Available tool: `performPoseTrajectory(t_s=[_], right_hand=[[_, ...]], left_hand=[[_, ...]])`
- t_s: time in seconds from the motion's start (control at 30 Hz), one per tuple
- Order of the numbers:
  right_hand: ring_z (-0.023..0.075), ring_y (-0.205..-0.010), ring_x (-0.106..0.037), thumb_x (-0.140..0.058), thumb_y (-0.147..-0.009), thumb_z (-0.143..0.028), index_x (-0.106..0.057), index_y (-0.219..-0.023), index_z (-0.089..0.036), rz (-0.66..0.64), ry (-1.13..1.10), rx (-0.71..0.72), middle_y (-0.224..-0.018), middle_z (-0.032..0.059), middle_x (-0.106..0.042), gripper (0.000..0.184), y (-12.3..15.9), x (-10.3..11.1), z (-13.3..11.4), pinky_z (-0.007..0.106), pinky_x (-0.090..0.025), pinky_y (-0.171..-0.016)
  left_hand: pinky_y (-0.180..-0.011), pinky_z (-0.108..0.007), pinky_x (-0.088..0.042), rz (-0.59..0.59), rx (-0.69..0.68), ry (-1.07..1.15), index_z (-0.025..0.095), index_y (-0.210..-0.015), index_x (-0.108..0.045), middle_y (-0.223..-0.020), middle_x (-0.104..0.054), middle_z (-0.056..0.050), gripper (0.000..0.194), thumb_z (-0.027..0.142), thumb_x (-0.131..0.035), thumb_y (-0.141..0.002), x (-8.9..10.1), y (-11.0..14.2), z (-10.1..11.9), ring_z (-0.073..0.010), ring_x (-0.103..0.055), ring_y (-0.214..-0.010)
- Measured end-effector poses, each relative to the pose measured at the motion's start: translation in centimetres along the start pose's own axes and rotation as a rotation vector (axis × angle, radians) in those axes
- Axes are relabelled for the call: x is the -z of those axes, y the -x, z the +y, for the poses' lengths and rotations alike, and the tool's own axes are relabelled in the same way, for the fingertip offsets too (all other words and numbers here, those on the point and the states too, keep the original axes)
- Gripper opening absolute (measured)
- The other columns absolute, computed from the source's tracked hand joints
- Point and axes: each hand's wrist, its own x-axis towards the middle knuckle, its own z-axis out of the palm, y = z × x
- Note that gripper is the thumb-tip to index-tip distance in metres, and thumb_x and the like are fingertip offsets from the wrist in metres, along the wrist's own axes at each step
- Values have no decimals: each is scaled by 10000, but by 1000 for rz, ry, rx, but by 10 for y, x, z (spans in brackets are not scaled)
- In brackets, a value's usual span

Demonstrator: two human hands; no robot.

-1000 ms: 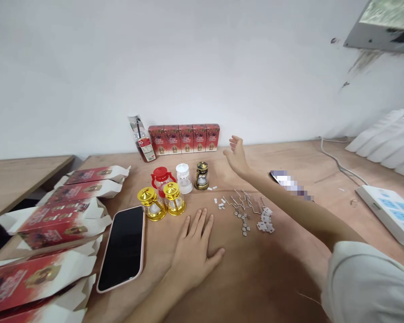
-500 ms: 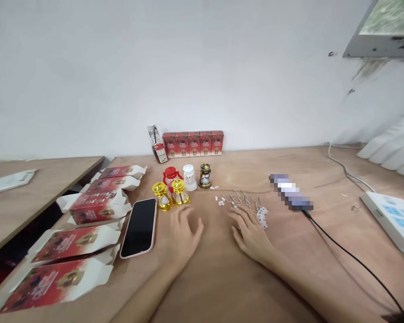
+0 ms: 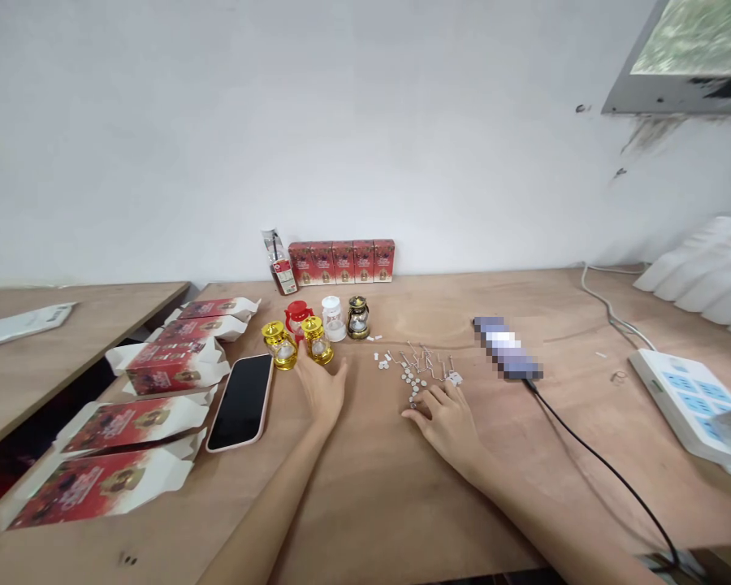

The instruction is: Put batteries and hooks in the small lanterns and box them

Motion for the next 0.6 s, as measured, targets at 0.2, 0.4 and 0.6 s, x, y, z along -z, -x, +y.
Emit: performPoseTrajectory(t_s=[0.2, 0.4, 0.6], right_hand=[[250, -768, -562, -632, -828, -221, -658, -670, -235, -77, -128, -43, -705, 35, -672, 160, 2, 2, 5, 396, -475, -722], [242, -810, -569, -633, -827, -184, -696, -745, -222, -113, -188, -89, -771, 38, -686, 110, -1, 3, 1, 383, -473, -749], [231, -841, -574, -623, -841, -188, -645, -758, -210, -192, -289, -139, -805, 36, -674, 89, -4, 5, -3, 371, -456, -765]], left_hand=[[-979, -596, -343, -34, 187, 3, 117, -1280, -360, -1303, -426, -231, 690, 358, -671, -713, -1, -12, 11, -398, -457, -1208], [-825, -441, -442, -93, 381, 224, 214, -972, -502, -764, -549, -14, 514, 395, -778, -578, -1, -15, 12, -308, -587, -906], [-411, -188, -316, -310, 685, 752, 206, -790, -495, -557, -467, 63, 271, 451, -592, -725, 9, 4, 15, -105, -450, -448]])
